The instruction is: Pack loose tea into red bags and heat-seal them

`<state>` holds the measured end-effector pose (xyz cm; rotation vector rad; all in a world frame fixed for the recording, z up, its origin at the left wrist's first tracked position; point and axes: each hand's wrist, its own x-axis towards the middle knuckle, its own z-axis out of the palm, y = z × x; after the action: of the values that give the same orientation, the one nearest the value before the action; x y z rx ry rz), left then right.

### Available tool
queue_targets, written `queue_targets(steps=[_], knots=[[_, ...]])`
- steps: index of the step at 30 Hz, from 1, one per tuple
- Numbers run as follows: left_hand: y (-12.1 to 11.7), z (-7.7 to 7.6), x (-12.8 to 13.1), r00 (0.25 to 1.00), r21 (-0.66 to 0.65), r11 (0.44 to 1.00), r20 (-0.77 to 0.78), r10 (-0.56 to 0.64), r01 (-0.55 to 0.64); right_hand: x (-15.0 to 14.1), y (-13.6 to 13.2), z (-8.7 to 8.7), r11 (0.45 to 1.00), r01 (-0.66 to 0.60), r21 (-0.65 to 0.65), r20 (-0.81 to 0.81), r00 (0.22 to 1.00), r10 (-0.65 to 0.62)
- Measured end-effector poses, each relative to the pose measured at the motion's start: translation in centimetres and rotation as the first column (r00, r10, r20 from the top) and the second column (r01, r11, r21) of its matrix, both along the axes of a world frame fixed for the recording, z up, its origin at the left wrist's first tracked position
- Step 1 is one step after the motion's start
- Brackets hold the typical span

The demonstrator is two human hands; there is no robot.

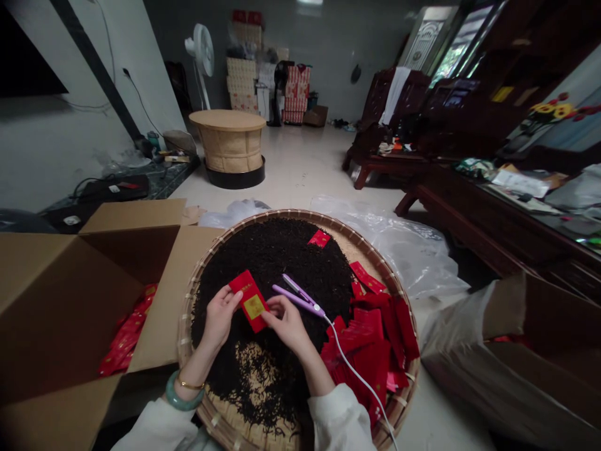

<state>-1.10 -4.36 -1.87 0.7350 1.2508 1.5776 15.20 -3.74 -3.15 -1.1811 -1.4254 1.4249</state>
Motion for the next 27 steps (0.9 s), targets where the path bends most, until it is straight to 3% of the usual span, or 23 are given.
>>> queue_targets(steps=[1,3,5,8,12,17,21,23,27], knots=[[-0.1,0.0,0.2,0.999,0.002,1.000,-0.040,-0.023,0.023,0.0,0.0,0.4,0.991,0.058,0.120,0.067,0.996,-0.066],[-0.3,0.0,0.5,0.986,0.012,0.996,-0.147,-0.082,0.085,0.0,0.3,1.4,0.909,0.095,0.405,0.186,0.965,-0.184],[-0.6,0.1,0.8,0.960,0.032,0.990,-0.251,-0.125,0.137,-0.2,0.6,2.4,0.791,-0.029,0.611,0.302,0.932,-0.199],[-0.7,0.1,0.8,0.943,0.039,0.991,-0.314,-0.110,0.128,-0.9,0.9,2.6,0.650,-0.205,0.732,0.417,0.889,-0.189],[-0.5,-0.2,0.4,0.963,-0.032,0.995,-0.250,-0.096,0.091,-1.5,0.5,1.6,0.557,-0.210,0.803,0.409,0.875,-0.259],[-0.5,-0.4,0.6,0.951,-0.022,0.992,-0.281,-0.129,0.127,-1.6,0.4,1.6,0.587,-0.105,0.803,0.399,0.826,-0.398],[-0.8,-0.1,0.6,0.917,0.019,0.992,-0.386,-0.105,0.121,-1.2,0.7,2.6,0.611,-0.201,0.766,0.440,0.857,-0.268],[-0.9,0.1,0.4,0.892,0.020,0.997,-0.449,-0.056,0.072,-0.8,0.8,2.9,0.655,-0.182,0.734,0.419,0.879,-0.225],[-0.6,0.4,-0.3,0.869,-0.001,0.999,-0.494,0.028,-0.033,0.2,0.7,3.1,0.786,0.024,0.617,0.331,0.899,-0.287]])
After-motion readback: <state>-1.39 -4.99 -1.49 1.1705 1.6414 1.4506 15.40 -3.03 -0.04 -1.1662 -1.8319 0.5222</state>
